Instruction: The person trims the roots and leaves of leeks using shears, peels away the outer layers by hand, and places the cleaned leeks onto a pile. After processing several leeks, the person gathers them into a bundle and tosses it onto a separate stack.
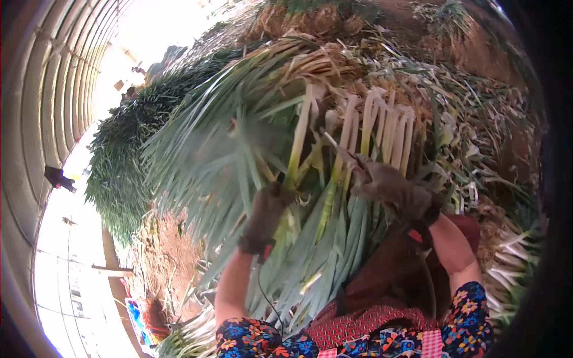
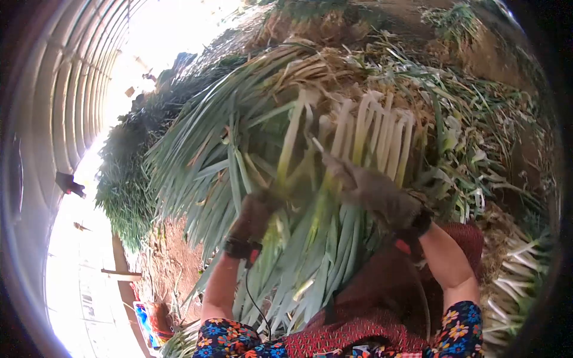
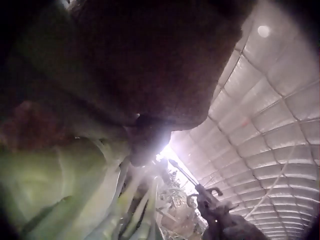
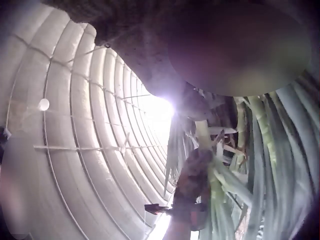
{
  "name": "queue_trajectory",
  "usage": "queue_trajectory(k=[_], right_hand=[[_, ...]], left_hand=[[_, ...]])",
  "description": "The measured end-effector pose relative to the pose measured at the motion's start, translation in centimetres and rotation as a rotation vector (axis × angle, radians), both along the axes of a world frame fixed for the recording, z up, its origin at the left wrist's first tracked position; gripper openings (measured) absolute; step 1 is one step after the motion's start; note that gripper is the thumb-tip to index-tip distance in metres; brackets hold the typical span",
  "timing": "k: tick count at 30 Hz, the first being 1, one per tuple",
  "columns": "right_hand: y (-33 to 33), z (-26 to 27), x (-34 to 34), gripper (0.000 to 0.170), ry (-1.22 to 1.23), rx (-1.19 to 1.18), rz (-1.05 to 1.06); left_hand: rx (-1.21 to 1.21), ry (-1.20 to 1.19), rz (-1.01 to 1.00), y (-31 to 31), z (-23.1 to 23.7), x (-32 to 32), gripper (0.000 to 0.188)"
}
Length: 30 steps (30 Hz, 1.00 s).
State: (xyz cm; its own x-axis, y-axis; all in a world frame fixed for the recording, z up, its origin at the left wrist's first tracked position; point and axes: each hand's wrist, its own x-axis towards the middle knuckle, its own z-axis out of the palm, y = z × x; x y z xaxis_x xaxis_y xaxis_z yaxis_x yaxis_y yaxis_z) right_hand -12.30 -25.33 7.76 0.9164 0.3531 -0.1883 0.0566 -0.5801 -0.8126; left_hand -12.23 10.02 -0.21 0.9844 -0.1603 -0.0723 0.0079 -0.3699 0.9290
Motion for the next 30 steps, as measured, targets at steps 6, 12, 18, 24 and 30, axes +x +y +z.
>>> queue_trajectory(k=[6,12,18,24,30], right_hand=[[-5.3,2.4,-9.8,0.094,-0.135,-0.013,-0.218],[-10.3,0.0,-21.7,0.103,0.033,-0.411,-0.316],[-12.6,-6.1,-30.9,0.103,-0.095,-0.644,-0.419],[-11.9,-5.7,-31.2,0.082,-0.283,-0.615,-0.221],[-11.7,-5.7,-30.3,0.062,-0.341,-0.658,-0.197]], left_hand=[[-0.207,0.120,-0.103,-3.7,7.8,-1.2,0.031],[-0.012,0.147,-0.123,-6.2,6.5,-1.1,0.034],[0.389,-0.190,-0.238,-6.2,-2.0,0.7,0.029],[0.794,-0.427,-0.160,-10.9,-6.3,3.9,0.046],[0.794,-0.376,0.055,-13.4,-6.2,3.7,0.054]])
